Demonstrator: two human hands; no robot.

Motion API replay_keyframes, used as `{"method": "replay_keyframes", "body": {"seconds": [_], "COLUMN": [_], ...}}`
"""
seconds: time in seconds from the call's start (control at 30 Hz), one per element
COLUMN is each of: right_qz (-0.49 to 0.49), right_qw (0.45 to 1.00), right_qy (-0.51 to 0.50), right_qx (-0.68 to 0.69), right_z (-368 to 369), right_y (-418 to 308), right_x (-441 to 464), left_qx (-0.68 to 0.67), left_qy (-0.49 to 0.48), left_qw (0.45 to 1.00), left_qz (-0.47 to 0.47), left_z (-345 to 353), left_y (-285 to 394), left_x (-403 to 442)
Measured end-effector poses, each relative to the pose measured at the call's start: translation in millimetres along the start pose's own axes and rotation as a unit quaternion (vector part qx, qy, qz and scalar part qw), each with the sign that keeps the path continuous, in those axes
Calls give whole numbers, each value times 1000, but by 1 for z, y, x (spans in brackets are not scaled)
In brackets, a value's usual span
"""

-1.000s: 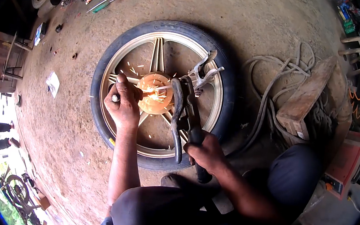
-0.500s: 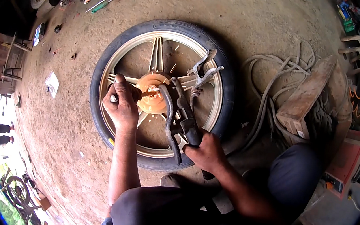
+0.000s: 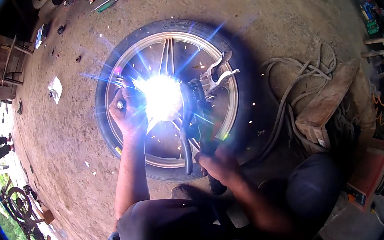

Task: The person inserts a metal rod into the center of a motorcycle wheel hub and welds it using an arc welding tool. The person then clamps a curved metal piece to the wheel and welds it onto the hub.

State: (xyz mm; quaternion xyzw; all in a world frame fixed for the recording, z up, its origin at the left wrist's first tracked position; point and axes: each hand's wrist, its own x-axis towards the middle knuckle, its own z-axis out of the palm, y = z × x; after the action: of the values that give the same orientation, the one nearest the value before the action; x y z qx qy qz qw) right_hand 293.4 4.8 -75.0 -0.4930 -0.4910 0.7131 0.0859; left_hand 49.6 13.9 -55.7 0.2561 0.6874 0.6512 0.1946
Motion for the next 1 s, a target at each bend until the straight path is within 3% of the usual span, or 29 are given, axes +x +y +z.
{"method": "replay_keyframes", "body": {"seconds": [0.37, 0.4, 0.47, 0.63, 0.67, 0.93, 1.0], "right_qz": [-5, 27, 3, 43, -8, 33, 2], "right_qw": [1000, 999, 1000, 999, 1000, 999, 1000], "right_qy": [-8, -12, 24, -12, -3, -12, -15], "right_qx": [17, 17, -4, -17, -9, 7, -9], "right_z": [-1, -2, 3, -1, 1, 2, 1], "right_y": [-4, -9, -5, -8, 4, -10, -14], "right_x": [-3, -4, -3, -2, 0, -2, -4], "left_qx": [16, 39, -2, 17, 60, 71, 68], "left_qy": [-4, -2, 18, -16, 23, 13, 26], "left_qw": [1000, 999, 1000, 1000, 998, 997, 997], "left_qz": [2, 1, -11, 3, 21, 34, 4], "left_z": [-1, 0, 0, 2, 7, 5, 6], "left_y": [0, 5, -2, 10, 13, 14, 15], "left_x": [0, -2, 0, 0, -1, -1, -2]}}
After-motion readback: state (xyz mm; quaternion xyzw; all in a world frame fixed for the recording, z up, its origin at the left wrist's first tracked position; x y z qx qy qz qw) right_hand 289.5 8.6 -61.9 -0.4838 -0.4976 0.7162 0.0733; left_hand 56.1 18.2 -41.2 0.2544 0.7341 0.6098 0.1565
